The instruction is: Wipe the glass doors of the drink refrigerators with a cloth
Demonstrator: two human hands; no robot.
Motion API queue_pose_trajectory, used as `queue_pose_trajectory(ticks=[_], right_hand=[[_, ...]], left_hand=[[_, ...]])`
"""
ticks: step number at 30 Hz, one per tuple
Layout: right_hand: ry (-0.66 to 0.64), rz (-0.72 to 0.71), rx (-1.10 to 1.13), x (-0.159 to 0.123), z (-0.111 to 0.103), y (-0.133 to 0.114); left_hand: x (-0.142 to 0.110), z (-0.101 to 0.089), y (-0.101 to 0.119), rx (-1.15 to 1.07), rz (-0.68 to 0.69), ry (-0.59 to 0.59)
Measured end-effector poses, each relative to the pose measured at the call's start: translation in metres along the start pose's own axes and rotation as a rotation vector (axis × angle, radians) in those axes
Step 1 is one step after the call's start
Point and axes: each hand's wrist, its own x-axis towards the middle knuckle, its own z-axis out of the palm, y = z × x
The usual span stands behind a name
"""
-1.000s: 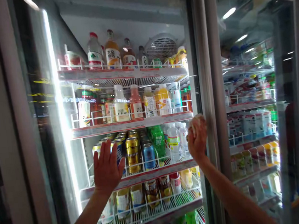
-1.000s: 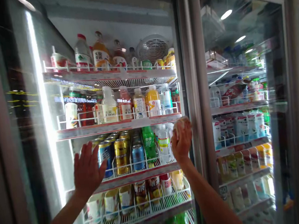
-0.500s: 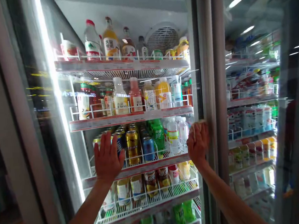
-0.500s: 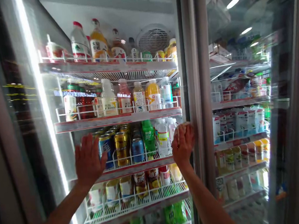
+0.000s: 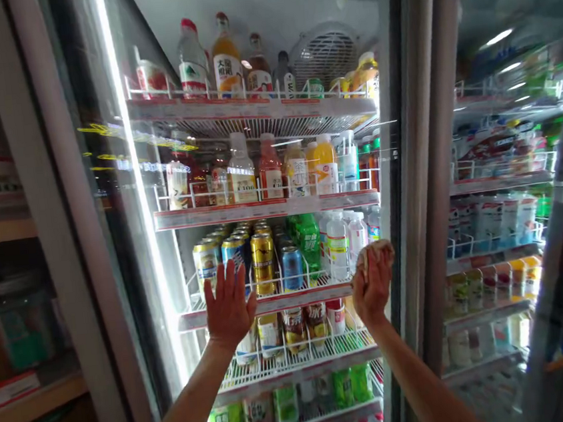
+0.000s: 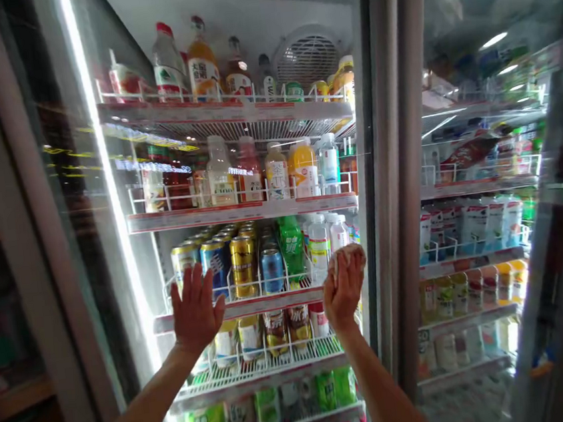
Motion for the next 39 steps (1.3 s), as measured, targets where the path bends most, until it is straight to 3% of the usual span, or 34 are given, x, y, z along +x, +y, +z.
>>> queue_pose_trajectory(ticks=[2,5,7,8,10,12,14,16,18,20,21,23,25,27,29,30,32,34,36,39], right_hand=[[-0.033,-0.010,0.046,-0.008,0.006,-0.025],[-0.290,-0.273,0.129,-0.024,0.010,-0.067],[-0.418,-0.425,0.143,-0.029,0.004,-0.064],[-0.411,-0.442,0.122,-0.028,-0.002,-0.052],[-0.286,-0.341,0.034,-0.025,-0.012,-0.016],[-0.123,-0.144,-0.050,-0.021,-0.016,0.013],[-0.036,0.008,-0.072,-0.023,-0.012,0.013],[-0.090,0.001,-0.027,-0.033,-0.005,-0.016],[-0.261,-0.150,0.053,-0.045,0.000,-0.051],[-0.426,-0.321,0.124,-0.053,-0.003,-0.067],[-0.464,-0.364,0.135,-0.055,-0.006,-0.063],[-0.417,-0.335,0.089,-0.056,-0.017,-0.035],[-0.285,-0.181,-0.015,-0.053,-0.027,0.002],[-0.161,0.003,-0.094,-0.052,-0.030,0.023],[-0.162,0.076,-0.083,-0.056,-0.027,0.013],[-0.218,0.040,-0.044,-0.060,-0.024,-0.002],[-0.383,-0.128,0.055,-0.069,-0.019,-0.036],[-0.529,-0.298,0.126,-0.076,-0.019,-0.054],[-0.538,-0.335,0.118,-0.075,-0.025,-0.045],[-0.351,-0.114,-0.018,-0.064,-0.037,-0.001]], left_hand=[[-0.001,0.001,-0.001,-0.006,-0.008,0.005],[0.000,0.000,-0.003,-0.024,0.001,0.007],[0.000,-0.001,-0.005,-0.039,0.017,0.001],[-0.001,-0.001,-0.005,-0.042,0.023,-0.003],[-0.002,-0.001,-0.006,-0.037,0.026,-0.003],[-0.004,0.000,-0.006,-0.026,0.025,0.002],[-0.004,0.001,-0.006,-0.016,0.022,0.005],[-0.004,0.001,-0.006,-0.007,0.022,0.004],[-0.003,0.000,-0.006,0.001,0.021,0.000],[-0.003,-0.001,-0.006,0.008,0.022,-0.013],[-0.003,-0.001,-0.005,0.011,0.023,-0.018],[-0.004,-0.002,-0.005,0.015,0.018,-0.025],[-0.005,-0.001,-0.004,0.014,0.007,-0.029],[-0.005,0.001,-0.004,0.008,-0.002,-0.031],[-0.003,0.003,-0.002,-0.005,-0.007,-0.028],[-0.002,0.003,0.000,-0.012,-0.016,-0.027],[-0.001,0.002,0.004,-0.025,-0.053,-0.036],[-0.008,-0.003,0.010,-0.032,-0.092,-0.061],[-0.025,-0.011,0.018,-0.039,-0.091,-0.110],[-0.062,-0.023,0.030,-0.052,-0.066,-0.202]])
